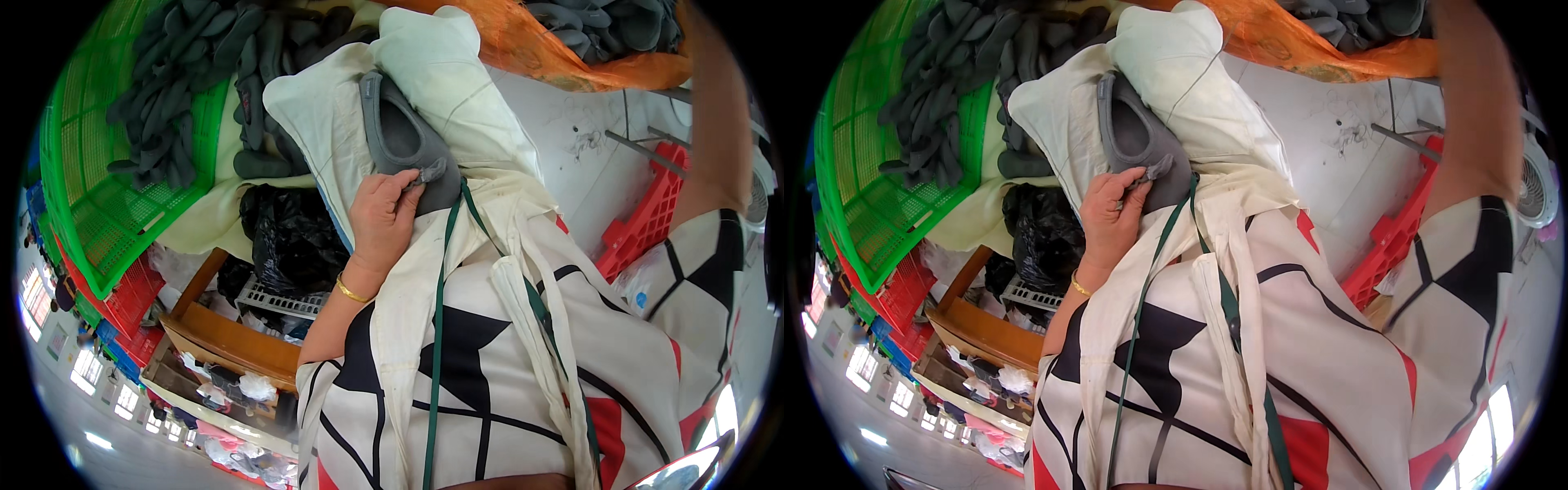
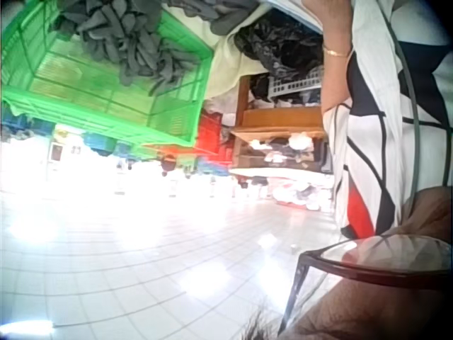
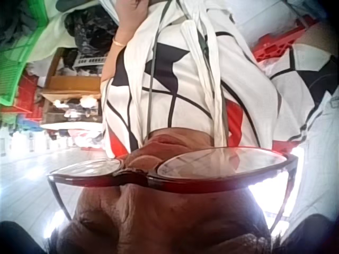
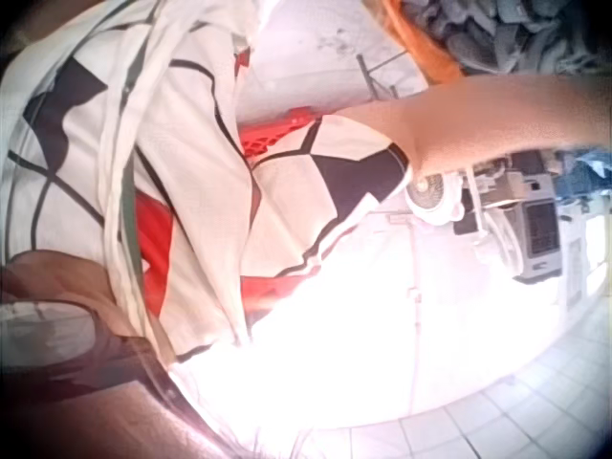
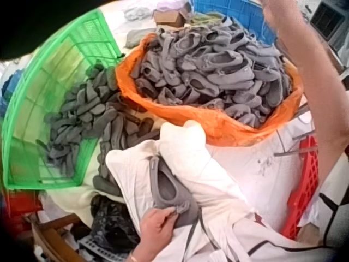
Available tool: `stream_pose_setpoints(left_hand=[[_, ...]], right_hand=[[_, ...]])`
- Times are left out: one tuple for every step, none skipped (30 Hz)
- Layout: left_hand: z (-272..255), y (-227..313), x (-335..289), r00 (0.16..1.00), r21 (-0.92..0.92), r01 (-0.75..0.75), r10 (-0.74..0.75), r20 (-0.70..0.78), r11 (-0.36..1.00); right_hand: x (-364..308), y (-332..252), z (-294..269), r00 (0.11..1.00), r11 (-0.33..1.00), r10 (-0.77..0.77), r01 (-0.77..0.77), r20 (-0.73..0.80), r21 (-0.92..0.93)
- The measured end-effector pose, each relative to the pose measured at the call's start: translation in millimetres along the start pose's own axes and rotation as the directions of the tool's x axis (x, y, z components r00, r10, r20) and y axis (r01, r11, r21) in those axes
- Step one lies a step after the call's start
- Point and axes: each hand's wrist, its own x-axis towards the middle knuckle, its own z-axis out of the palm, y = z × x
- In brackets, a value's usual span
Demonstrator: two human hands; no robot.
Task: The person is sewing grey slipper uppers by hand in a factory setting. They pick up a slipper from a large orange basket, hold it against a white cloth on their lap, and use a needle and thread to stitch the edges. The person repeats this process for multiple slippers, occasionally reaching for more from the basket.
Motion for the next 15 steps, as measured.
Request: stream_pose_setpoints(left_hand=[[-0.6, 0.6, 0.6, 1.0, 0.009, -0.003, 0.003, -0.003, 1.0], [-0.9, 1.6, 2.0, 1.0, 0.008, 0.0, 0.0, -0.003, 1.0], [-0.9, 3.0, 4.2, 1.0, 0.004, 0.001, -0.001, 0.005, 1.0], [-0.9, 3.5, 6.2, 1.0, 0.001, 0.001, -0.001, 0.013, 1.0], [1.9, 7.4, -2.2, 0.997, 0.048, 0.068, -0.065, -0.051, 0.997], [-0.3, 5.3, -0.7, 0.997, 0.034, 0.058, -0.057, -0.044, 0.998], [-1.2, 4.2, 1.4, 0.999, 0.025, 0.043, -0.042, -0.029, 0.999], [-1.4, 4.1, 1.3, 0.998, -0.013, 0.056, -0.056, -0.02, 0.998], [-0.9, 2.7, 1.3, 0.997, -0.049, 0.073, -0.074, -0.01, 0.996], [-0.5, 1.7, 1.4, 0.996, -0.085, 0.091, -0.092, 0.0, 0.992], [-0.4, 1.5, 1.2, 0.996, -0.091, 0.091, -0.091, 0.003, 0.992], [-0.6, 1.6, 1.3, 0.996, -0.098, 0.09, -0.09, 0.007, 0.991], [-0.7, 1.2, 1.3, 0.996, -0.105, 0.089, -0.088, 0.011, 0.99], [-0.1, -0.1, 1.1, 0.996, -0.101, 0.09, -0.089, 0.014, 0.991], [0.6, -2.2, 1.1, 0.996, -0.098, 0.092, -0.09, 0.016, 0.991]], right_hand=[[-17.1, -2.1, 11.4, 0.996, 0.997, -0.019, 0.025, 0.083, -0.075], [-37.5, -7.9, 23.7, 0.982, 0.991, -0.038, 0.06, 0.183, -0.117], [-61.2, -16.2, 36.7, 0.941, 0.989, -0.07, 0.109, 0.331, -0.101], [-86.3, -26.7, 50.6, 0.871, 0.986, -0.115, 0.159, 0.478, -0.054], [-105.9, -34.2, 84.8, 0.739, 0.966, -0.252, 0.231, 0.625, 0.116], [-129.2, -50.2, 91.1, 0.658, 0.948, -0.318, 0.224, 0.683, 0.226], [-146.2, -60.7, 96.0, 0.559, 0.944, -0.272, 0.313, 0.783, 0.104], [-164.0, -61.6, 104.0, 0.572, 0.92, -0.341, 0.365, 0.746, 0.141], [-174.2, -56.7, 112.3, 0.526, 0.89, -0.403, 0.415, 0.749, 0.187], [-179.4, -54.3, 117.0, 0.507, 0.861, -0.444, 0.47, 0.738, 0.194], [-182.7, -53.3, 121.4, 0.482, 0.827, -0.486, 0.524, 0.729, 0.205], [-185.0, -52.7, 124.4, 0.454, 0.789, -0.527, 0.576, 0.719, 0.215], [-187.0, -53.3, 126.1, 0.45, 0.754, -0.552, 0.63, 0.702, 0.188], [-185.4, -55.5, 126.3, 0.449, 0.745, -0.56, 0.641, 0.697, 0.185], [-182.6, -58.7, 125.9, 0.448, 0.736, -0.568, 0.653, 0.691, 0.182]])
